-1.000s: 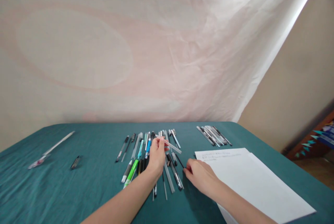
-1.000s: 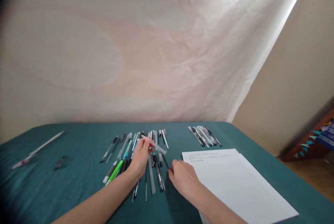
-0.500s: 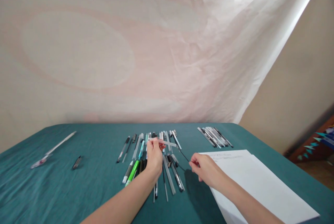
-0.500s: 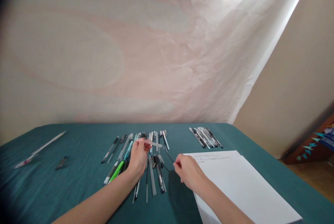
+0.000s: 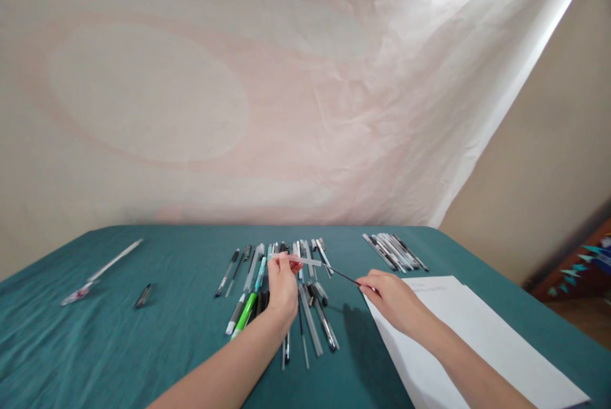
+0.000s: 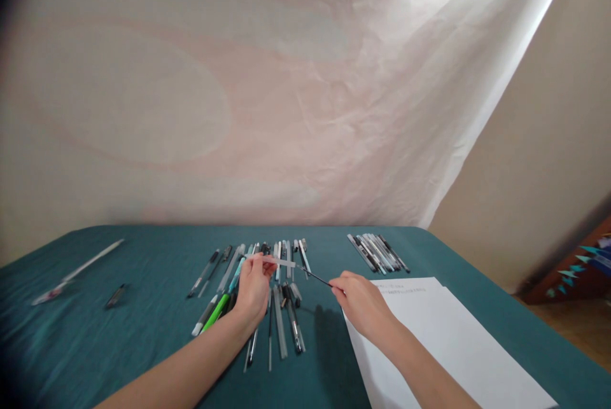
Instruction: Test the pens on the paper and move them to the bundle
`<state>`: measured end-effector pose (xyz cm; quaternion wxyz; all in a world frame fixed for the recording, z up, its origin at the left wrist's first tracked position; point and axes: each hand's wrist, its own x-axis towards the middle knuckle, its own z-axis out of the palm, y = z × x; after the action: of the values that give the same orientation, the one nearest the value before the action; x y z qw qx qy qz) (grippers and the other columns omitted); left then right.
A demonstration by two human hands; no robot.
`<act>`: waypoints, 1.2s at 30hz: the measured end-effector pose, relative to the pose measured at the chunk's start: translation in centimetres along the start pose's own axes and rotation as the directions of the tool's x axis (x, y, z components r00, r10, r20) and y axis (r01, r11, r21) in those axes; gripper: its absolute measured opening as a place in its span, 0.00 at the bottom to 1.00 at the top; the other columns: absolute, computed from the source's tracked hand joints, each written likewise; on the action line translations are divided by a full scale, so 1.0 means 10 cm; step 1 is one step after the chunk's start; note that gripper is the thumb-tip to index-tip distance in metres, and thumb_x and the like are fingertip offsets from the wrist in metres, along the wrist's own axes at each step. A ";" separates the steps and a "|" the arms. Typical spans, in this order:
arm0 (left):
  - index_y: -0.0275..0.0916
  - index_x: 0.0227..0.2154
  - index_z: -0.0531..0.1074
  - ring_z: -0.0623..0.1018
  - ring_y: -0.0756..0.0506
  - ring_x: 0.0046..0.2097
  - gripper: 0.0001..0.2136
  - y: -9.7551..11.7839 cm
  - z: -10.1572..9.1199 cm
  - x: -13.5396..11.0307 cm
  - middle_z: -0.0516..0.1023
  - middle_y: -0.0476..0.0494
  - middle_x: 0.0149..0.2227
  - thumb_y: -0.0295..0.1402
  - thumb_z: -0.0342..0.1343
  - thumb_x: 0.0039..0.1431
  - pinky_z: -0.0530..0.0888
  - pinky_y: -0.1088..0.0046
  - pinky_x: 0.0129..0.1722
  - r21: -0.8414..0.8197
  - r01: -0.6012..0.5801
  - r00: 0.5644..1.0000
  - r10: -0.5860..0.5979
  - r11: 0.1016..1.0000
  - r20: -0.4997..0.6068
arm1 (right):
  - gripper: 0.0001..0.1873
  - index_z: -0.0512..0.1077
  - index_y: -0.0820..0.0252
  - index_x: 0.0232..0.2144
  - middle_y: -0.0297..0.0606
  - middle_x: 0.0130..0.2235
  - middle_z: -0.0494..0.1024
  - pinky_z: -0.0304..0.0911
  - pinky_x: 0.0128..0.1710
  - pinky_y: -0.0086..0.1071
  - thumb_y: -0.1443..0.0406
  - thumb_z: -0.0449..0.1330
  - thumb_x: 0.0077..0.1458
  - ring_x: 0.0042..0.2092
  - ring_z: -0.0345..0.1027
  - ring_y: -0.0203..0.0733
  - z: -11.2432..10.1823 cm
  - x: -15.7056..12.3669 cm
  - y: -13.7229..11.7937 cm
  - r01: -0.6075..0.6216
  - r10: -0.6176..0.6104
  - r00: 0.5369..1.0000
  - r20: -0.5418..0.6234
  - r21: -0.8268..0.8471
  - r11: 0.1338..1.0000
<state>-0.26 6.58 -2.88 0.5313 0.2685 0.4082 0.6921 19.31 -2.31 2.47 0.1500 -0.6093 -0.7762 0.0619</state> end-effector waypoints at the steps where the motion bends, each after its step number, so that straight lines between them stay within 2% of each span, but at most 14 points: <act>1: 0.38 0.31 0.62 0.72 0.52 0.29 0.05 0.00 0.00 0.00 0.70 0.49 0.28 0.32 0.45 0.59 0.71 0.73 0.34 0.000 0.001 1.000 -0.001 1.000 0.003 | 0.15 0.74 0.55 0.32 0.36 0.30 0.71 0.55 0.33 0.28 0.66 0.46 0.57 0.33 0.66 0.38 0.00 0.00 0.00 -0.004 0.004 1.000 0.003 -0.003 1.000; 13: 0.37 0.29 0.64 0.72 0.51 0.30 0.07 -0.03 0.02 -0.09 0.71 0.48 0.29 0.35 0.48 0.57 0.71 0.71 0.35 0.053 -0.023 0.996 0.019 0.998 0.083 | 0.16 0.74 0.52 0.35 0.35 0.30 0.71 0.55 0.32 0.29 0.66 0.47 0.57 0.34 0.67 0.38 -0.06 -0.03 -0.06 -0.013 0.013 1.000 0.002 -0.041 0.999; 18: 0.36 0.30 0.65 0.73 0.51 0.31 0.08 0.00 0.04 -0.16 0.72 0.47 0.30 0.37 0.50 0.57 0.71 0.71 0.37 0.035 0.003 0.989 -0.008 0.999 0.147 | 0.15 0.74 0.52 0.36 0.36 0.31 0.72 0.58 0.31 0.29 0.67 0.47 0.57 0.34 0.68 0.39 -0.07 -0.06 -0.09 -0.023 0.014 0.996 -0.091 -0.105 0.994; 21: 0.35 0.29 0.66 0.74 0.51 0.32 0.07 0.02 0.07 -0.25 0.73 0.46 0.29 0.35 0.52 0.56 0.71 0.71 0.40 -0.010 0.089 0.967 -0.084 0.996 0.242 | 0.15 0.74 0.54 0.37 0.37 0.32 0.72 0.60 0.33 0.30 0.67 0.48 0.56 0.34 0.68 0.39 -0.03 -0.05 -0.10 0.008 -0.026 0.986 -0.167 -0.111 0.994; 25: 0.32 0.27 0.68 0.74 0.52 0.31 0.04 0.04 0.11 -0.35 0.74 0.44 0.29 0.27 0.53 0.55 0.72 0.74 0.40 -0.111 0.283 0.907 -0.228 0.953 0.353 | 0.16 0.70 0.57 0.43 0.41 0.37 0.72 0.62 0.41 0.35 0.70 0.47 0.56 0.39 0.67 0.42 0.01 -0.03 -0.16 0.101 -0.115 0.943 -0.312 -0.060 0.993; 28: 0.31 0.27 0.68 0.75 0.52 0.31 0.04 0.06 0.13 -0.33 0.75 0.42 0.29 0.23 0.52 0.56 0.73 0.75 0.38 -0.205 0.373 0.900 -0.298 0.905 0.319 | 0.18 0.65 0.57 0.48 0.43 0.43 0.70 0.61 0.45 0.37 0.70 0.47 0.56 0.44 0.64 0.42 0.01 -0.03 -0.25 0.210 -0.177 0.884 -0.433 0.029 0.977; 31: 0.31 0.26 0.68 0.75 0.52 0.30 0.06 0.07 0.13 -0.26 0.74 0.42 0.27 0.20 0.50 0.56 0.74 0.76 0.37 -0.264 0.399 0.907 -0.337 0.878 0.251 | 0.15 0.65 0.59 0.45 0.43 0.42 0.68 0.63 0.42 0.35 0.70 0.48 0.56 0.41 0.65 0.41 0.04 -0.04 -0.31 0.252 -0.144 0.824 -0.549 0.127 0.959; 33: 0.32 0.25 0.67 0.76 0.52 0.30 0.07 0.08 0.12 -0.22 0.74 0.43 0.26 0.20 0.49 0.57 0.75 0.77 0.36 -0.277 0.399 0.911 -0.344 0.874 0.227 | 0.11 0.66 0.60 0.41 0.42 0.38 0.68 0.63 0.39 0.33 0.70 0.48 0.56 0.38 0.65 0.39 0.10 -0.05 -0.33 0.262 -0.136 0.836 -0.532 0.168 0.950; 36: 0.32 0.24 0.67 0.76 0.52 0.29 0.08 0.10 0.13 -0.20 0.73 0.44 0.25 0.20 0.49 0.57 0.75 0.78 0.35 -0.288 0.411 0.908 -0.363 0.865 0.208 | 0.12 0.68 0.59 0.37 0.40 0.36 0.69 0.62 0.37 0.32 0.72 0.47 0.56 0.37 0.65 0.38 0.28 -0.03 -0.34 0.292 -0.225 0.898 -0.377 0.131 0.947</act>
<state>0.84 4.90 -1.28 0.7250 0.1396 0.2936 0.6071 15.42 -3.23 0.74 0.3512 -0.4848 -0.8010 0.0009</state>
